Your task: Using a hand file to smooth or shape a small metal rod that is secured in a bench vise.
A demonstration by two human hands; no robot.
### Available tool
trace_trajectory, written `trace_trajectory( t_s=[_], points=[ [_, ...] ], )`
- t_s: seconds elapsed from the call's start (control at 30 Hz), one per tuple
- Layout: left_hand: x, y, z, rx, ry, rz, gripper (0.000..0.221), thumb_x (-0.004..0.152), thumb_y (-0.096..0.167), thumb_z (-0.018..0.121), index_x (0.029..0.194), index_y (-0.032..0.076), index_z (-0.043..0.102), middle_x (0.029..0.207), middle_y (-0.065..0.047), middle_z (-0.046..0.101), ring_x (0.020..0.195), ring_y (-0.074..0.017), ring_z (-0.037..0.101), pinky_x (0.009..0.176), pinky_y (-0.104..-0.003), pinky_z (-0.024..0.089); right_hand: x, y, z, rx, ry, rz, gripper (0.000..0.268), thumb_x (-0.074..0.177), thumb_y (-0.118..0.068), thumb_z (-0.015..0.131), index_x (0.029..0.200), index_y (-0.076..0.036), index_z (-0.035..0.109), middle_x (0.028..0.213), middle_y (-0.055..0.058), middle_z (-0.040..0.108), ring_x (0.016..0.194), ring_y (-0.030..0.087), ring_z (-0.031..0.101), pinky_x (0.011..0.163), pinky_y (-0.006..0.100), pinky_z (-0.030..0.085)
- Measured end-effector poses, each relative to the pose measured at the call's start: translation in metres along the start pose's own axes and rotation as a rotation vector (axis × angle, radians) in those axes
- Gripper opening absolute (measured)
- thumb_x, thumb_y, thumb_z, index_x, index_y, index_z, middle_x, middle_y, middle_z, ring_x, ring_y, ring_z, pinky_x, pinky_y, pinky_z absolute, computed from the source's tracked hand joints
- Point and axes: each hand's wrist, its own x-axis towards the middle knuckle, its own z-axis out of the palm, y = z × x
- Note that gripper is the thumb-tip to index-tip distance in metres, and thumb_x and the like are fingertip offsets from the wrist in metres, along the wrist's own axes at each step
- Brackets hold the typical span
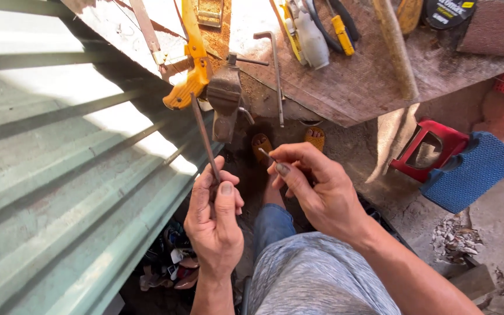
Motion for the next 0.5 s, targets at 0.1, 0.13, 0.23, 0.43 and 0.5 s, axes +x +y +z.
trace_trajectory(
  t_s=[0.1,0.13,0.23,0.43,0.5],
  points=[
    [0.021,-0.025,-0.022,0.029,-0.03,0.091,0.041,0.11,0.017,0.047,0.148,0.005,0.051,0.102,-0.007,0.062,0.067,-0.0102,0.056,0.057,-0.022,0.051,0.033,0.004,0.007,-0.246,0.041,-0.228,0.02,0.103,0.0,0.055,0.119,0.0,0.066,0.106,0.011,0.068,0.094,0.019,0.069,0.082,0.028,0.063],
    [0.026,-0.032,-0.029,0.026,-0.032,0.089,0.041,0.11,0.017,0.047,0.148,0.005,0.051,0.102,-0.007,0.062,0.067,-0.0102,0.056,0.057,-0.022,0.051,0.041,0.007,0.011,-0.249,0.042,-0.225,0.02,0.103,0.0,0.055,0.119,0.0,0.066,0.106,0.011,0.068,0.094,0.019,0.069,0.082,0.028,0.063],
    [0.045,-0.053,-0.043,0.158,-0.029,0.113,0.041,0.109,0.018,0.048,0.148,0.005,0.052,0.092,-0.005,0.061,0.058,-0.0113,0.046,0.054,-0.022,0.048,0.063,0.011,0.017,-0.417,0.098,-0.287,0.019,0.105,-0.002,0.057,0.12,-0.003,0.068,0.102,0.007,0.071,0.084,0.015,0.07,0.079,0.026,0.055],
    [0.069,-0.072,-0.045,0.071,-0.043,0.027,0.039,0.103,0.016,0.06,0.138,0.0,0.06,0.091,-0.001,0.064,0.078,-0.0081,0.061,0.071,-0.02,0.058,0.089,0.019,0.02,-0.548,0.135,-0.329,0.02,0.107,-0.003,0.056,0.123,-0.006,0.067,0.101,0.008,0.071,0.087,0.019,0.068,0.081,0.028,0.052],
    [0.077,-0.069,-0.043,0.004,-0.019,-0.036,0.032,0.101,0.015,0.059,0.127,-0.002,0.066,0.106,-0.007,0.073,0.072,-0.0111,0.062,0.057,-0.021,0.059,0.093,0.019,0.02,-0.527,0.124,-0.337,0.02,0.107,-0.003,0.055,0.123,-0.005,0.066,0.098,0.01,0.072,0.089,0.02,0.072,0.081,0.029,0.054]
  ],
)
